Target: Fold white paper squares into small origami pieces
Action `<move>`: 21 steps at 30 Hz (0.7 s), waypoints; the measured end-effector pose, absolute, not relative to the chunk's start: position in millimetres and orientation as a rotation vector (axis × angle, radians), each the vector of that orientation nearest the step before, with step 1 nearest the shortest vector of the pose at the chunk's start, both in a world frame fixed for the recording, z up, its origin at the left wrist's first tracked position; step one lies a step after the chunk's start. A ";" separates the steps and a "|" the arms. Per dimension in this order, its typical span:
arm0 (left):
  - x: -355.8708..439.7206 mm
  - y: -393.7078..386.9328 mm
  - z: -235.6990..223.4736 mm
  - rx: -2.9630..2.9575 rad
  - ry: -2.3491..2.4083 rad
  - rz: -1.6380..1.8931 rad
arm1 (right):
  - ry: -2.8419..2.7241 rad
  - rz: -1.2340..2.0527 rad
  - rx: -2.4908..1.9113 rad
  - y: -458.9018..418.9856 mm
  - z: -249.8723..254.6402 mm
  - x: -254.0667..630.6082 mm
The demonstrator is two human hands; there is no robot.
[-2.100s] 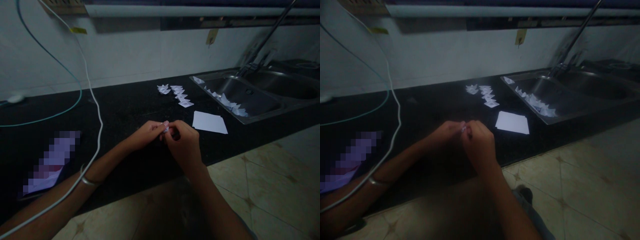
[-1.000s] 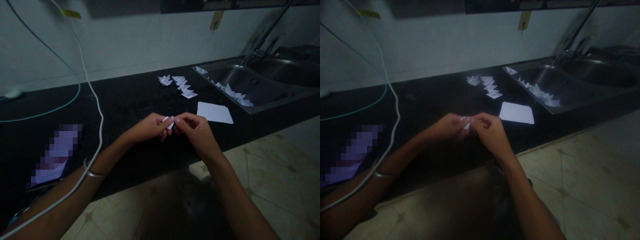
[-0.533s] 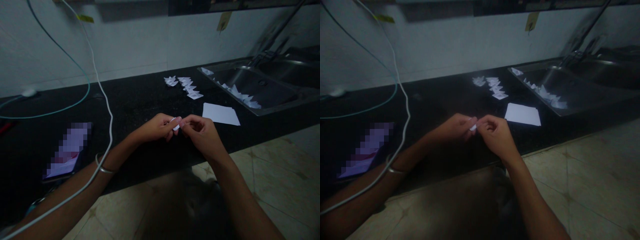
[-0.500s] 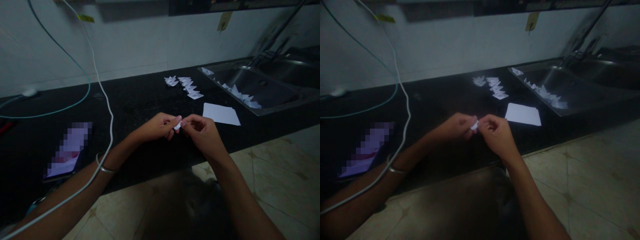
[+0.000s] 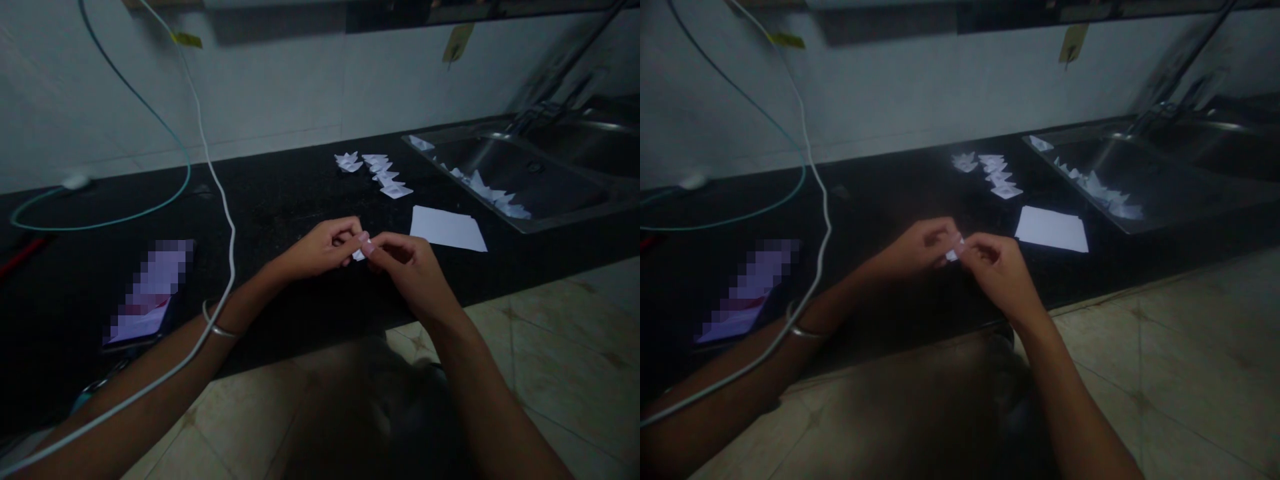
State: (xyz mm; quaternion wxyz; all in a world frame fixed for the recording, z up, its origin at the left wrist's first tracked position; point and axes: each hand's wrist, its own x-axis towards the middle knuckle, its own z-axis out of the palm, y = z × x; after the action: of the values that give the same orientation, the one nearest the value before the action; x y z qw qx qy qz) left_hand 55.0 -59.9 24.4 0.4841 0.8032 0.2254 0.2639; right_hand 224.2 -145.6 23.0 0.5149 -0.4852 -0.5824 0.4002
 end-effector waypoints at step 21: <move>59.2 -58.8 23.9 1.887 0.537 0.761 | -1.201 0.861 -1.195 -144.3 22.2 224.2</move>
State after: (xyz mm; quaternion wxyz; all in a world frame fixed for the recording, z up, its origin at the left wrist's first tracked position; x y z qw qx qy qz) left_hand 59.2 -58.8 23.9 0.4956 0.7789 0.2218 0.3140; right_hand 224.2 -144.3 22.2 0.5815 -0.5117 -0.5141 0.3685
